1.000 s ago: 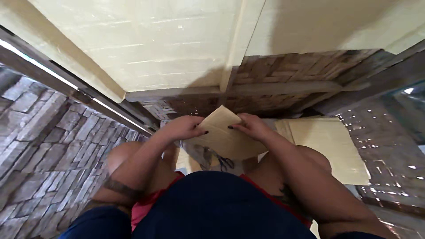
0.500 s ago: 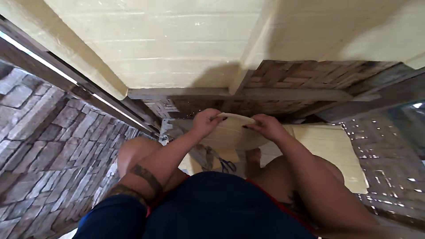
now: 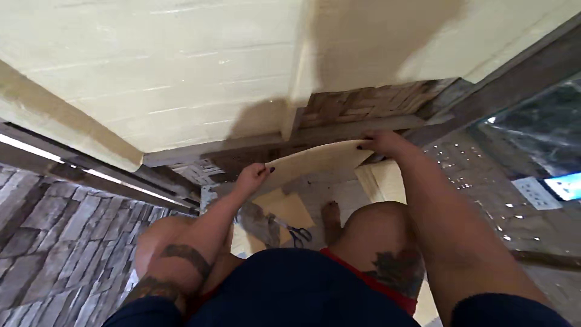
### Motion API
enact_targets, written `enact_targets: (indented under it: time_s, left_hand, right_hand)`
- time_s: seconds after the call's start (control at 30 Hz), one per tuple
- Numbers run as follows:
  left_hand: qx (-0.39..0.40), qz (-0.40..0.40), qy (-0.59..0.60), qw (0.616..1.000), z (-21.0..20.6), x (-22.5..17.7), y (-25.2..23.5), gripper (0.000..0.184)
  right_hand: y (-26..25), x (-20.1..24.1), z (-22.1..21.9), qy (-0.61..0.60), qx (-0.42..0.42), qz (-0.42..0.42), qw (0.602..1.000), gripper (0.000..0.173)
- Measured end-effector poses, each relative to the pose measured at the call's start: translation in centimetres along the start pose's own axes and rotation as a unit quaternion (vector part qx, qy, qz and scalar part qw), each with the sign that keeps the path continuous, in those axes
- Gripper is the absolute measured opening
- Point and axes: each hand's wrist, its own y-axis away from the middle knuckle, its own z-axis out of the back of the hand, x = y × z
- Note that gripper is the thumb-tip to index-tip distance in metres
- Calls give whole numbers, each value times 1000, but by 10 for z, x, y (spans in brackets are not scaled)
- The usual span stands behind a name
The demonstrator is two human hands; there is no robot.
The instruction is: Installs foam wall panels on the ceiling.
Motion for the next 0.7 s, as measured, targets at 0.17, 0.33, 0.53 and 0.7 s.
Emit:
enact_targets:
  time_s: [0.17, 0.33, 0.53, 0.7]
  left_hand:
    - [42, 8, -63, 997, -16, -9, 15, 36]
    - [2, 59, -89, 994, -18, -34, 18, 37]
    - [-65, 57, -169, 982, -17, -89, -23, 31]
    - [-77, 57, -183, 978, -20, -109, -63, 34]
  right_hand:
    - [-6, -3, 9, -93, -66, -12, 993, 29]
    - [-21, -22, -13, -179, -88, -27, 979, 36]
    - [-31, -33, -4, -262, -111, -66, 956, 40]
    - [-33, -43, 6, -322, -155, -70, 931, 36]
